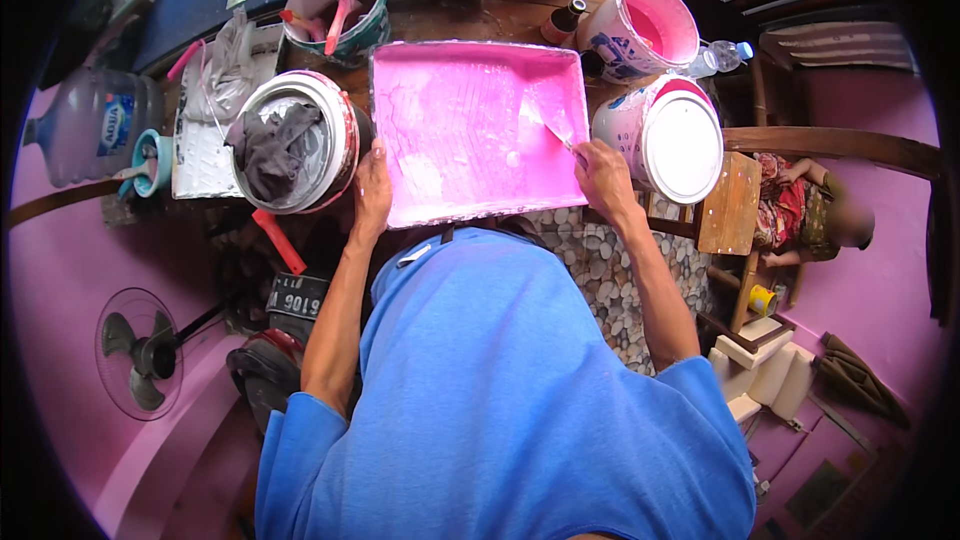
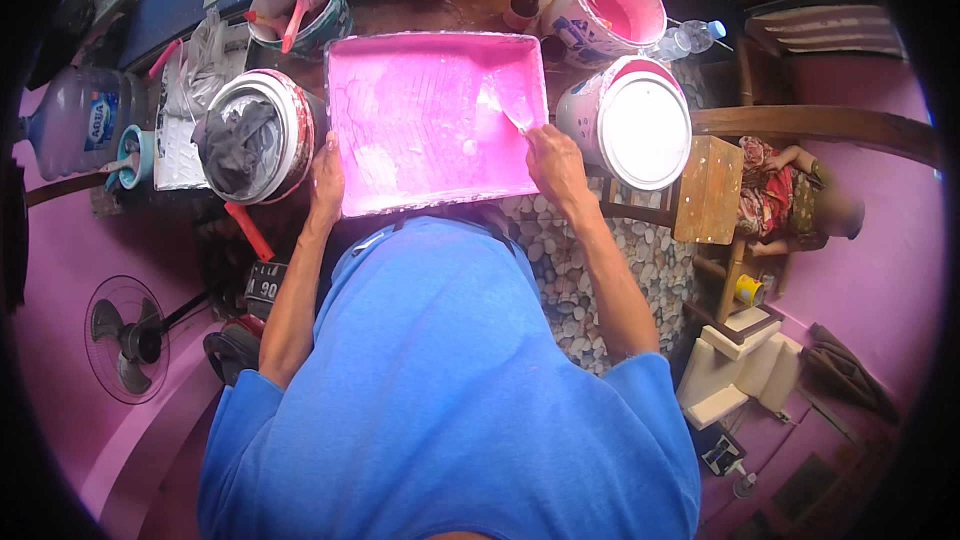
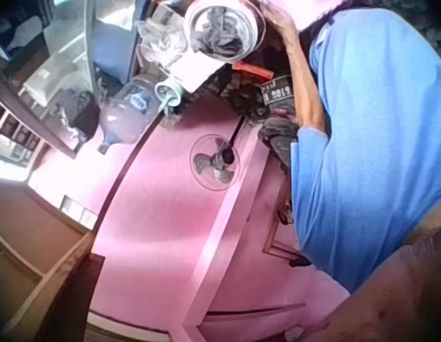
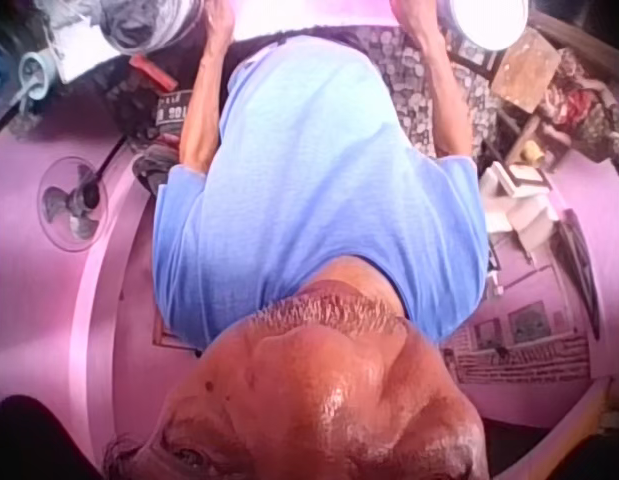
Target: The person scrapes and mixes paint in a paint tray using a scraper and a paint brush, moving paint containers on the table.
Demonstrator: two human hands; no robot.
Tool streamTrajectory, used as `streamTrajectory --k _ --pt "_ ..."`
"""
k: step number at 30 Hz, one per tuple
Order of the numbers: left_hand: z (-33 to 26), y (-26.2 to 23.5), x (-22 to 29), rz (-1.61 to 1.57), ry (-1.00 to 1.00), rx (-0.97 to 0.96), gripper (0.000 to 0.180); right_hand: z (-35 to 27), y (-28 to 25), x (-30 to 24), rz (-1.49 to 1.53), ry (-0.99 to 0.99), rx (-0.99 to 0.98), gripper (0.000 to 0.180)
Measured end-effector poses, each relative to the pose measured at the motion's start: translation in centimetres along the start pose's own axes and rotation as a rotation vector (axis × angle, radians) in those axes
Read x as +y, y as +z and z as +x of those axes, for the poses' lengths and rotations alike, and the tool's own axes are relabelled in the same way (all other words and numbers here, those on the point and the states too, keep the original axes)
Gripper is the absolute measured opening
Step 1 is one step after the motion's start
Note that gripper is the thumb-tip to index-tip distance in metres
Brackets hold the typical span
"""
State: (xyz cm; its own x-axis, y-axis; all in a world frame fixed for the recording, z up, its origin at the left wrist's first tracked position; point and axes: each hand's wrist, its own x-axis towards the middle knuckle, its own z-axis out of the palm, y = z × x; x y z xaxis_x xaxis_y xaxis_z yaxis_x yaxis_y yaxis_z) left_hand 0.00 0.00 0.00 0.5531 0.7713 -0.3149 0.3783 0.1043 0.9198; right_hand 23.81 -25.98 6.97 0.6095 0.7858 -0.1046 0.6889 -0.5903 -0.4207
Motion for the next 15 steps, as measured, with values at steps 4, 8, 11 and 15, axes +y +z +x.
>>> streamTrajectory --k 4,8,11,15 --pt "0.2 0.3 -0.6 -0.020 0.070 0.017 0.064 -3.1 -0.5 -1.4 0.126 0.068 0.046 0.020" --pt "0.6 -0.4 -1.1 0.001 0.012 -0.022 0.061 -3.8 -1.5 -2.8 0.329 0.121 0.127 0.018" --pt "0.0 0.1 -0.2 -0.019 0.051 -0.003 0.060 -4.1 -2.4 -2.3 0.400 0.250 0.124 0.021" --pt "-0.2 0.0 0.2 -0.011 0.016 -0.012 0.061 -4.5 -1.3 -0.8 0.218 0.142 0.256 0.021"
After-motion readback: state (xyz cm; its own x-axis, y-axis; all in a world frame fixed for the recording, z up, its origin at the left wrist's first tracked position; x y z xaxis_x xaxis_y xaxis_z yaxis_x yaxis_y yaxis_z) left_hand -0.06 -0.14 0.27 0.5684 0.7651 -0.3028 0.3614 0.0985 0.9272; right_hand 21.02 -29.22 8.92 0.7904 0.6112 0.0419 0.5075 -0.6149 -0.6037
